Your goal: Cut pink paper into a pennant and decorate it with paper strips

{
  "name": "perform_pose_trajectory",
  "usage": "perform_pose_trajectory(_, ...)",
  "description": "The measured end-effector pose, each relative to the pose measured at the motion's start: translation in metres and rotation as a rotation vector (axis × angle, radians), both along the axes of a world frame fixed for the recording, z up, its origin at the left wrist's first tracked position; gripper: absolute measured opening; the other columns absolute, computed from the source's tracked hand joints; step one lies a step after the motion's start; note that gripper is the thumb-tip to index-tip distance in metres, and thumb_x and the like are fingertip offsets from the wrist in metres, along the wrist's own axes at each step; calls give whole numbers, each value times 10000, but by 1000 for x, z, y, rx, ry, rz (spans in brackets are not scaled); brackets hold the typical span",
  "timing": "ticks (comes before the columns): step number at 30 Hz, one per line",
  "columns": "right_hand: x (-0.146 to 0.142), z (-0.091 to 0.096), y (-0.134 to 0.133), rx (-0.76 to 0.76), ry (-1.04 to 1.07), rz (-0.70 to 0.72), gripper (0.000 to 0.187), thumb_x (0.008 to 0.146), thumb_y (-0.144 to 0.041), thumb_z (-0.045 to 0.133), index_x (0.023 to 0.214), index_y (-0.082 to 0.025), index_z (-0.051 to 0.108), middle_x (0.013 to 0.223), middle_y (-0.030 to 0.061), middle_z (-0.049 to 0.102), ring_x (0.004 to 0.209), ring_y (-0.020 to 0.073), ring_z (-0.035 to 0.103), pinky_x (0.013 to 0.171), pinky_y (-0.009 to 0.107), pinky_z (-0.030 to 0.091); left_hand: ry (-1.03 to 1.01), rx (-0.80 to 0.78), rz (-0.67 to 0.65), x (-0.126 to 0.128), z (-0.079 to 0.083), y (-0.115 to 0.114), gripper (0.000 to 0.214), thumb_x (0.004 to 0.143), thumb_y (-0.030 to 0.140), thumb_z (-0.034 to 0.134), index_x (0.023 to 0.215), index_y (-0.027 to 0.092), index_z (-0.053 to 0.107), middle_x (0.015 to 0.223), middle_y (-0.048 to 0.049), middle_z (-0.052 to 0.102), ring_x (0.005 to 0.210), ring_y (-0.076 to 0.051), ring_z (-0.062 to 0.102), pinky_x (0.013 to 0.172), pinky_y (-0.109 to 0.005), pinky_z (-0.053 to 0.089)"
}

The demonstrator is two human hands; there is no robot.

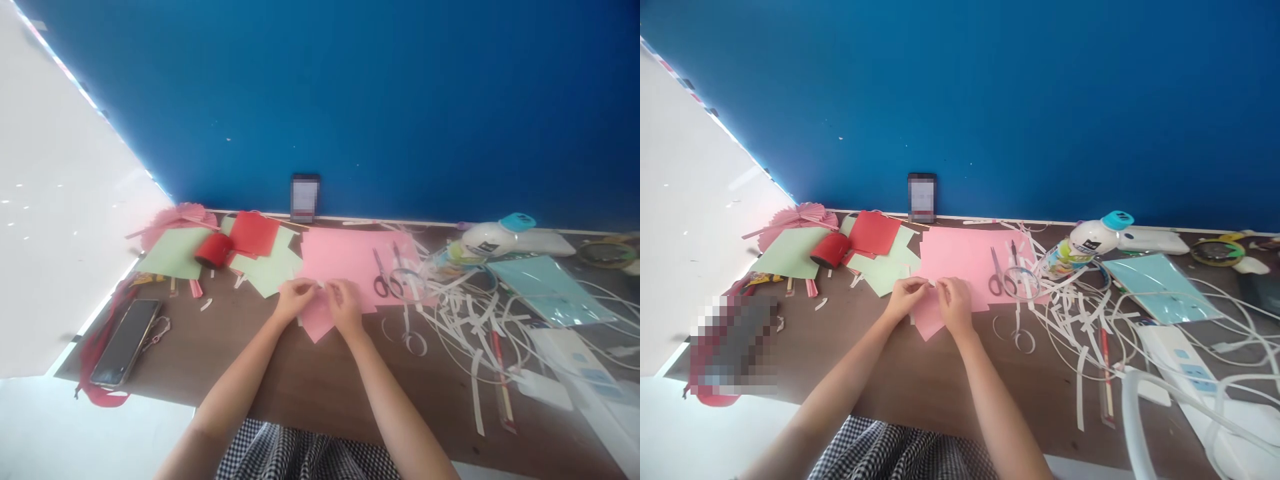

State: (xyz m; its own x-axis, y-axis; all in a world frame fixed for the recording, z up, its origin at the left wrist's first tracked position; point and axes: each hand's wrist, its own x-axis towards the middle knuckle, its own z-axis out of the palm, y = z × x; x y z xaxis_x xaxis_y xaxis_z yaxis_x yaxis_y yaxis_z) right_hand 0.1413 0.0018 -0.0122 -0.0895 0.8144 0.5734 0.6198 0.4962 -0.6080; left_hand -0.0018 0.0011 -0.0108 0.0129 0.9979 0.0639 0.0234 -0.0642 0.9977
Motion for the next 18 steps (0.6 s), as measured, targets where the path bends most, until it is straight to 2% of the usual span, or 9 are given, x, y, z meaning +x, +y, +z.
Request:
perform_pose_trajectory(3, 3, 4, -2, 157, -155, -39, 108, 825, -205, 500, 819, -206, 607, 824, 53, 632, 808, 187, 554, 790, 369, 359, -13, -12, -10, 2, -3, 0, 123, 697, 217, 608, 768, 166, 694, 801, -74, 684, 752, -182, 616, 740, -306, 470)
perform_pose_trajectory(5, 3, 8, -3, 200, -228, -46, 115, 824, -184, 503, 828, -209, 615, 825, 44, 643, 807, 178, 557, 805, 365, 328, -22, -3, -16, 3, -4, 0, 126, 699, 221, 607, 773, 167, 693, 805, -73, 682, 760, -182, 615, 746, -302, 468)
perform_pose_trajectory(13, 4, 14, -7, 233, -374, -14, 144, 839, -177, 477, 856, -209, 616, 818, 32, 668, 734, 163, 544, 736, 338, 295, 76, 114, -4, 3, -2, -4, 150, 668, 163, 608, 782, 202, 698, 805, -52, 674, 730, -172, 587, 707, -277, 445)
perform_pose_trajectory(18, 7, 13, -7, 200, -390, 33, 180, 845, -187, 458, 892, -217, 629, 840, 49, 660, 752, 175, 534, 689, 328, 310, 37, 125, -7, 3, 3, -7, 136, 646, 163, 629, 745, 222, 700, 757, -42, 660, 677, -164, 550, 708, -274, 419)
